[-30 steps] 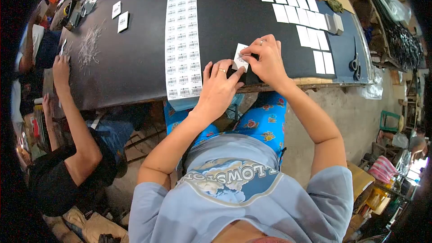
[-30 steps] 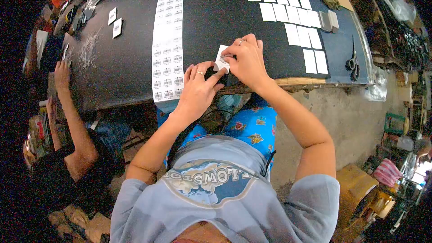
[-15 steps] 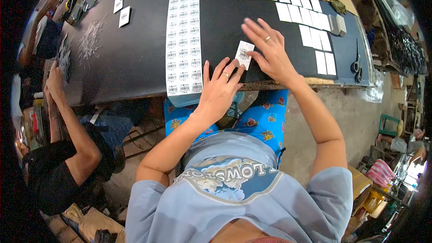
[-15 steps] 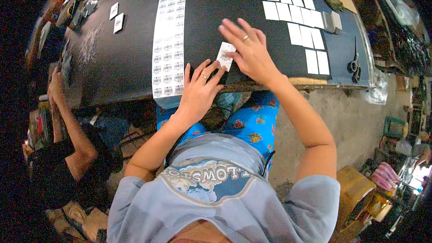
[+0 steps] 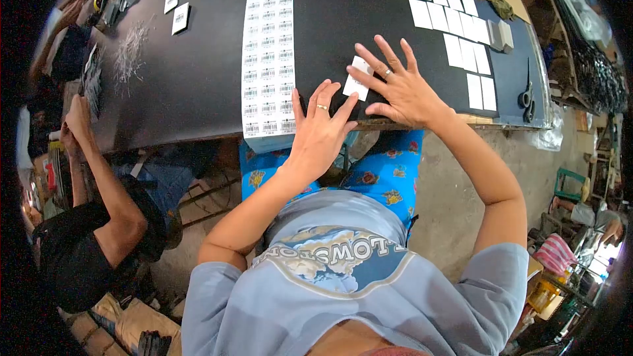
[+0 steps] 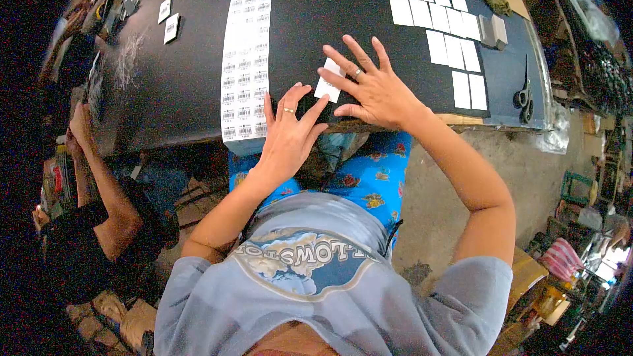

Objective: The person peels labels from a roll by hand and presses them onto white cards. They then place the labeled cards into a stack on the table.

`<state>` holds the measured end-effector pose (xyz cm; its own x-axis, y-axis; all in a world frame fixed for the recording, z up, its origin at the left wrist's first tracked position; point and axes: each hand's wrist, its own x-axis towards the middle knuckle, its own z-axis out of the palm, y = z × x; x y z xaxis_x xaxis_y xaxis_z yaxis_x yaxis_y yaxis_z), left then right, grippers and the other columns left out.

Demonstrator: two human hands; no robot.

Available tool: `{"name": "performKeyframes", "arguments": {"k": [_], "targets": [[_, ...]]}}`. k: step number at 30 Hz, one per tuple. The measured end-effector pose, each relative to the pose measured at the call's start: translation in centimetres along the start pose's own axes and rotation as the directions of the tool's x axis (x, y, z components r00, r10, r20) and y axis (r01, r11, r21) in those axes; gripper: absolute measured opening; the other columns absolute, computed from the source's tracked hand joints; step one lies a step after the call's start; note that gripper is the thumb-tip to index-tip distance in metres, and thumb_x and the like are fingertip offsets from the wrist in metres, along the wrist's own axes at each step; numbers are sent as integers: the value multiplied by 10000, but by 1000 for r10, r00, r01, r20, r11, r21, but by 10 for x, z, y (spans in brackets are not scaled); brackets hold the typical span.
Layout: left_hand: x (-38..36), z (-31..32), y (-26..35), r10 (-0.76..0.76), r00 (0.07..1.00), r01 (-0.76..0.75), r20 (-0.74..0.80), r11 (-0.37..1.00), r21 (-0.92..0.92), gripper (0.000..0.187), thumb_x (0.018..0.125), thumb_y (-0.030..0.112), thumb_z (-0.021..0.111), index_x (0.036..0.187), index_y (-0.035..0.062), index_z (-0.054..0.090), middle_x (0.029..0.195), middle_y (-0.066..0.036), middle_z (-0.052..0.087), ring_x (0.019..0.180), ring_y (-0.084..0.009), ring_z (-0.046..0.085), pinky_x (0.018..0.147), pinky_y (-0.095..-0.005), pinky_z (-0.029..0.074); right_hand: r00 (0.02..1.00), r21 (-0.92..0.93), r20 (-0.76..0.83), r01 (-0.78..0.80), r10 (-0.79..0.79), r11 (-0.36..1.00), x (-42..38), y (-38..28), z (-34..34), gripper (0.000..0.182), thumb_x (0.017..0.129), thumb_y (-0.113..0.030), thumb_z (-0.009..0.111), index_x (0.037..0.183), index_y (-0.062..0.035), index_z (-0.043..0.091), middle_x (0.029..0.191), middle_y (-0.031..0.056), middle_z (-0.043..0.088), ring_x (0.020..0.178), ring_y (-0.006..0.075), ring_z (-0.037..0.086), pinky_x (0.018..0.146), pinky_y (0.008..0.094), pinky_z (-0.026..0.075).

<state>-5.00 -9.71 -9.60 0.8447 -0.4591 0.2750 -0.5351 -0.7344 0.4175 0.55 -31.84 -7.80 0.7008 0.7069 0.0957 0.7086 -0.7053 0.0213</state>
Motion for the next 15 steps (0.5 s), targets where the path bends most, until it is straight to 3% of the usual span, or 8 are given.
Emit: {"name": "performKeyframes", "arguments": {"k": [5,9,12,13,14,15], "targets": [[2,-3,-1,-2,1000,1,26,999,41,485,833,224,674,1298,181,541,1336,-107,403,1308,-310,365,1053,-658,171,998,88,63,-29,24,996,-7,-5,3,662,896,-693,241,1461,-356,312,1584,57,109,1457,327,33,1122,604,-24],[1,-2,-1,23,1000,-23,-8,999,25,474,828,231,678,1284,182,556,1322,-103,415,1305,-302,371,1055,-661,165,997,49,22,-76,75,996,-3,-1,7,644,903,-683,252,1459,-362,315,1586,60,98,1457,330,28,1116,614,-17],[3,-6,0,10,1000,-10,-1,1000,25,468,824,231,682,1275,189,564,1307,-101,428,1297,-296,383,1054,-669,160,990,61,1,-143,143,988,2,4,5,565,946,-586,313,1457,-346,324,1593,58,47,1460,325,2,1110,608,-39],[3,-6,1,4,1000,-4,7,1000,22,467,823,228,683,1273,189,565,1299,-103,432,1291,-296,388,1050,-676,159,965,20,-166,-202,203,979,6,5,7,458,936,-459,468,1355,-276,505,1519,93,295,1411,343,210,1111,558,98],[4,-6,2,-1,1000,1,13,1000,19,466,822,224,684,1272,189,566,1291,-105,436,1286,-296,394,1046,-682,158,965,15,-168,-203,203,979,10,9,7,458,936,-459,468,1355,-276,505,1519,93,295,1411,343,210,1111,558,98],[5,-7,2,1,1000,-2,11,1000,17,466,822,224,684,1272,189,566,1291,-105,436,1286,-296,394,1046,-682,158,915,258,-197,-298,352,919,14,14,7,373,905,-382,537,1240,-227,590,1373,85,427,1304,331,330,1058,516,191]]}}
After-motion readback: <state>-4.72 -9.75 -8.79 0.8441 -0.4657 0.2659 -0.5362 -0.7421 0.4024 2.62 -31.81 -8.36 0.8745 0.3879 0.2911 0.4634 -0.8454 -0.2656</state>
